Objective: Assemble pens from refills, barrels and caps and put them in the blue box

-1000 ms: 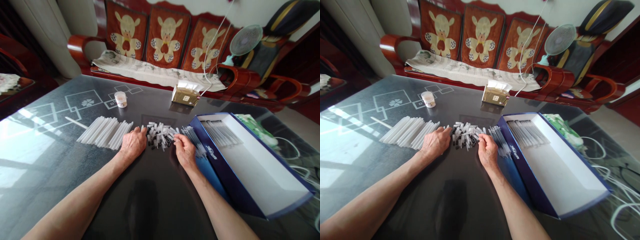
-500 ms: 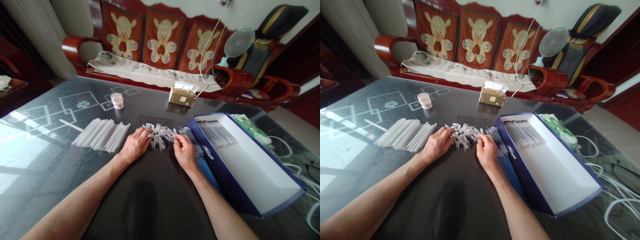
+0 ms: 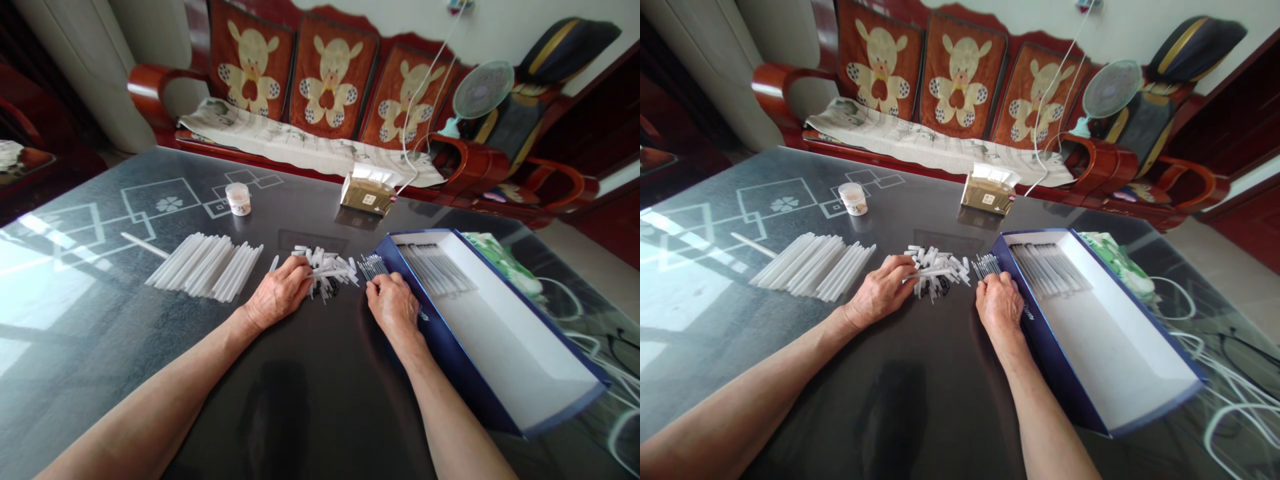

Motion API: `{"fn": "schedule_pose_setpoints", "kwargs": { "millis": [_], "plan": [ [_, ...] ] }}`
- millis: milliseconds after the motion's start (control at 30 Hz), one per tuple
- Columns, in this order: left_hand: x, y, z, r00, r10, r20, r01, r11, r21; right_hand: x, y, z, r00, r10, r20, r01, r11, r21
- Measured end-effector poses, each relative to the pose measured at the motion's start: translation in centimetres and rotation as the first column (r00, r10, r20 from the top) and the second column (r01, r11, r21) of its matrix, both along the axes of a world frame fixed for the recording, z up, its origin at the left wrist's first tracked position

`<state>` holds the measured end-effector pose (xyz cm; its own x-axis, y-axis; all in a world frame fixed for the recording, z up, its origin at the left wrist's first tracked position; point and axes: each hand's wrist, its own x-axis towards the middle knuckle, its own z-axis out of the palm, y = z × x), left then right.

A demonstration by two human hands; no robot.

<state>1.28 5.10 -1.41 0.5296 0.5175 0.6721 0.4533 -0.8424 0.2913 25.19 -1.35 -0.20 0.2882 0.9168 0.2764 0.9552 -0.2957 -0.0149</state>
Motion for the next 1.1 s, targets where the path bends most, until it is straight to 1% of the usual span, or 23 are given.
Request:
{"fn": "schedule_pose_setpoints", "kwargs": {
  "millis": [133,200,267,300,333,367,400,433,467,533,600,633,667,700,767,867,967,1100],
  "plan": [
    [0.0,-0.1,0.0,0.999,-0.047,0.001,0.047,0.997,-0.067,0.0,0.1,0.0,1.000,-0.016,-0.013,0.016,1.000,-0.013],
    [0.0,0.0,0.0,0.999,-0.049,0.008,0.049,0.995,-0.086,0.0,0.2,0.1,1.000,0.004,-0.024,-0.004,1.000,0.024],
    [0.0,0.0,0.0,0.999,-0.034,0.015,0.036,0.994,-0.103,0.0,0.2,0.2,0.996,0.056,-0.074,-0.047,0.992,0.118],
    [0.1,0.0,-0.1,1.000,-0.027,0.015,0.029,0.993,-0.114,0.0,0.2,0.3,0.986,0.099,-0.132,-0.074,0.980,0.184],
    [0.1,0.0,-0.1,1.000,-0.020,0.012,0.022,0.991,-0.131,-0.1,0.3,0.5,0.964,0.154,-0.215,-0.097,0.962,0.255],
    [0.1,0.1,-0.2,1.000,-0.014,0.007,0.014,0.989,-0.149,-0.3,0.3,0.6,0.923,0.216,-0.319,-0.108,0.940,0.324],
    [0.1,0.1,-0.3,1.000,-0.010,0.000,0.010,0.986,-0.167,-0.6,0.3,0.7,0.858,0.278,-0.432,-0.106,0.919,0.381],
    [0.2,0.1,-0.3,1.000,-0.012,-0.007,0.011,0.983,-0.181,-0.9,0.3,0.8,0.770,0.331,-0.545,-0.093,0.904,0.417],
    [0.2,0.1,-0.4,1.000,-0.019,-0.012,0.017,0.981,-0.193,-1.2,0.3,0.8,0.664,0.369,-0.650,-0.076,0.899,0.432],
    [0.2,0.1,-0.4,0.999,-0.049,-0.013,0.046,0.978,-0.206,-1.9,0.3,0.7,0.417,0.410,-0.811,-0.050,0.901,0.430],
    [0.2,0.1,-0.4,0.997,-0.077,-0.007,0.074,0.974,-0.214,-2.5,0.4,0.6,0.165,0.431,-0.887,-0.022,0.901,0.433],
    [0.2,0.1,-0.3,0.997,-0.083,-0.005,0.080,0.972,-0.221,-2.8,0.4,0.5,0.063,0.439,-0.896,0.003,0.898,0.440],
    [0.2,0.1,-0.3,0.996,-0.084,-0.006,0.080,0.970,-0.227,-3.0,0.4,0.4,-0.012,0.448,-0.894,0.036,0.894,0.447],
    [0.1,0.1,-0.3,0.997,-0.082,-0.008,0.078,0.969,-0.233,-3.1,0.4,0.4,-0.063,0.460,-0.886,0.076,0.887,0.455],
    [0.1,0.1,-0.2,0.996,-0.085,-0.022,0.078,0.967,-0.243,-3.2,0.4,0.5,-0.111,0.488,-0.866,0.156,0.869,0.470],
    [0.0,0.1,-0.2,0.994,-0.102,-0.033,0.091,0.963,-0.252,-3.1,0.4,0.6,-0.110,0.527,-0.843,0.222,0.840,0.496],
    [0.0,0.0,-0.1,0.993,-0.115,-0.037,0.101,0.960,-0.260,-2.9,0.4,0.4,-0.080,0.527,-0.846,0.224,0.836,0.500],
    [0.1,0.0,-0.1,0.992,-0.119,-0.040,0.104,0.960,-0.261,-2.9,0.4,0.2,-0.060,0.503,-0.862,0.206,0.851,0.482]
  ]
}}
